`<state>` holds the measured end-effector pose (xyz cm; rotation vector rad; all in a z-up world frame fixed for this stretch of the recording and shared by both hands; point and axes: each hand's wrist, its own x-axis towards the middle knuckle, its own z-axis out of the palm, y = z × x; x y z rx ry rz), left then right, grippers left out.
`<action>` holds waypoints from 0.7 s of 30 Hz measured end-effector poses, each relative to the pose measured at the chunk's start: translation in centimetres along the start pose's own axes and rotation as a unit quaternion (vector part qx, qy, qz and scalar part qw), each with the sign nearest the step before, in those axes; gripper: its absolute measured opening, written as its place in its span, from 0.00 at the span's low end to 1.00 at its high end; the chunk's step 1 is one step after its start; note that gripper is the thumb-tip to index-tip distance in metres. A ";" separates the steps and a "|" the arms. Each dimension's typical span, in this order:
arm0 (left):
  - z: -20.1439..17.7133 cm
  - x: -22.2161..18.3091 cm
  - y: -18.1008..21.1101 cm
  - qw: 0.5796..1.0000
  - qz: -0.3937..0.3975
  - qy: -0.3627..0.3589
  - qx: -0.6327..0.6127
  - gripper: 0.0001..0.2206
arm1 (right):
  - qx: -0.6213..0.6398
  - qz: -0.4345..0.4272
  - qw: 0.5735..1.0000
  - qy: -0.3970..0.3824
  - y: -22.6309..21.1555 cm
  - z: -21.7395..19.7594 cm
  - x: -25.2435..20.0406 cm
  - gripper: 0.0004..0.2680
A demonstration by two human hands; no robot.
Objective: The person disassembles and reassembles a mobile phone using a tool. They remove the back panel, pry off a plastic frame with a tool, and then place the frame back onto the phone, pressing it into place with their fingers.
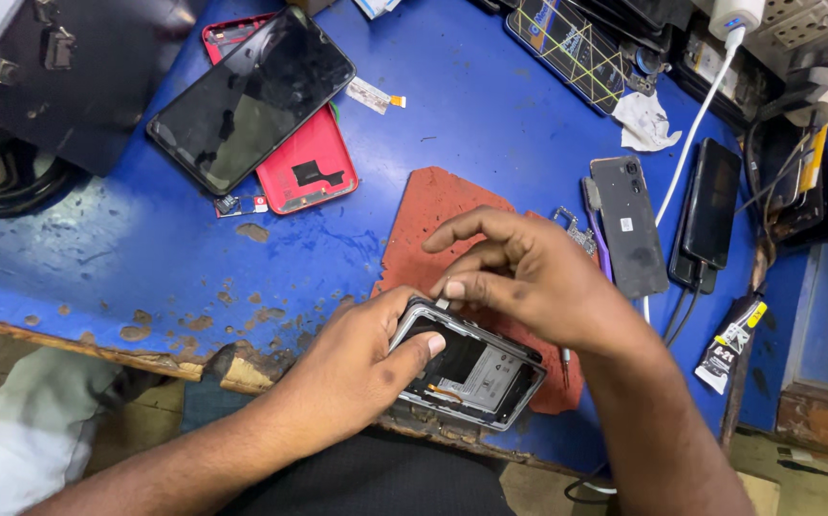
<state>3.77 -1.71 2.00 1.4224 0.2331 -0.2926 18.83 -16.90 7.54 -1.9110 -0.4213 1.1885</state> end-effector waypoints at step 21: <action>-0.2 -0.3 0.2 1.000 -0.001 0.005 -0.001 0.08 | -0.238 -0.147 0.929 0.244 0.7 -1.8 1.9 0.09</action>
